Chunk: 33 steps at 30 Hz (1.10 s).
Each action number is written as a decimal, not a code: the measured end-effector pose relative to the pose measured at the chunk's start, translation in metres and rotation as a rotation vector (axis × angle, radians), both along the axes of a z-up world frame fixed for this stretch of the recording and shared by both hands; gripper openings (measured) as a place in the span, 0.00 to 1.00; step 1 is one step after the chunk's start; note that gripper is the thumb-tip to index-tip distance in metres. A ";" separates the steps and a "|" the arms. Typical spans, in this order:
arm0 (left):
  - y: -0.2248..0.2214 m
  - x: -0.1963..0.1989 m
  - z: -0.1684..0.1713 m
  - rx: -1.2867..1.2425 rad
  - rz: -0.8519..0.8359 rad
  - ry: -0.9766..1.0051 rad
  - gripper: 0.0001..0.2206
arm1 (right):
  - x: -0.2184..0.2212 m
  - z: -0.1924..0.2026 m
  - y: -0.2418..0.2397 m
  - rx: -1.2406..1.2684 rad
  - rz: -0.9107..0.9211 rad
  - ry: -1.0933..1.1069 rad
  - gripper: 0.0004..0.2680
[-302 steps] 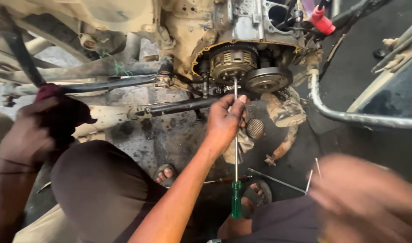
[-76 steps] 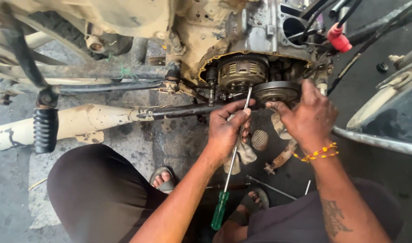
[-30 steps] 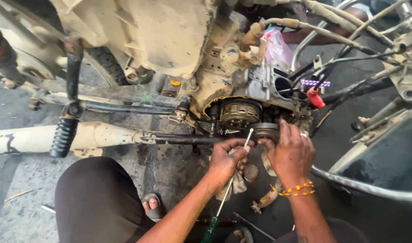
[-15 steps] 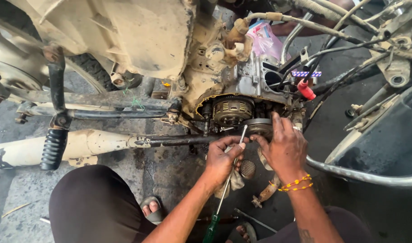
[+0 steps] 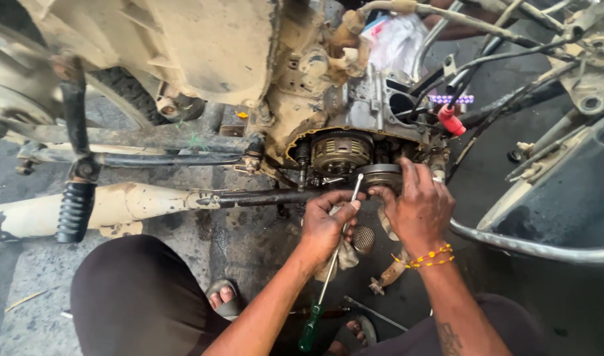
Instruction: The person kneels on the floor beside a scooter with its engine exposed and uses a long screwdriver to loosen and turn a screw on the engine's clutch/variator cover, steadying the assembly with the other hand. They occasionally wipe parts with a cloth and reposition the screwdriver to keep working on the fastener.
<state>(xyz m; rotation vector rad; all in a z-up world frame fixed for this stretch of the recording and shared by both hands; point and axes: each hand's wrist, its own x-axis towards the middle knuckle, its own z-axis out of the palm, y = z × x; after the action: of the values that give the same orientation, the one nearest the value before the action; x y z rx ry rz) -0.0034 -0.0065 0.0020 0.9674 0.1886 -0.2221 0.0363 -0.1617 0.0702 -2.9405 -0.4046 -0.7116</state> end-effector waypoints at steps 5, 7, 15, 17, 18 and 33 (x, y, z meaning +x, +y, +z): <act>0.001 0.000 0.000 0.003 -0.007 -0.002 0.08 | -0.002 0.004 0.003 -0.017 -0.021 0.021 0.26; 0.000 0.000 -0.003 0.003 -0.005 -0.011 0.08 | -0.002 0.007 0.004 -0.024 -0.019 0.039 0.26; 0.004 -0.001 0.005 0.009 -0.009 -0.026 0.09 | -0.001 0.007 0.006 -0.052 -0.030 0.096 0.28; 0.005 -0.002 0.010 0.024 -0.016 0.011 0.09 | -0.001 0.008 0.006 -0.049 -0.035 0.112 0.28; 0.006 -0.002 0.010 0.024 -0.015 0.010 0.09 | 0.000 0.008 0.007 -0.050 -0.035 0.111 0.28; 0.005 -0.001 0.005 0.025 -0.017 -0.001 0.09 | 0.003 0.006 0.001 0.008 0.006 0.144 0.28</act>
<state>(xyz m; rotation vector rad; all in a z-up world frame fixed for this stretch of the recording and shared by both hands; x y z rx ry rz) -0.0049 -0.0011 0.0071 0.9946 0.1826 -0.2354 0.0388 -0.1611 0.0758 -2.9573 -0.3970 -0.4950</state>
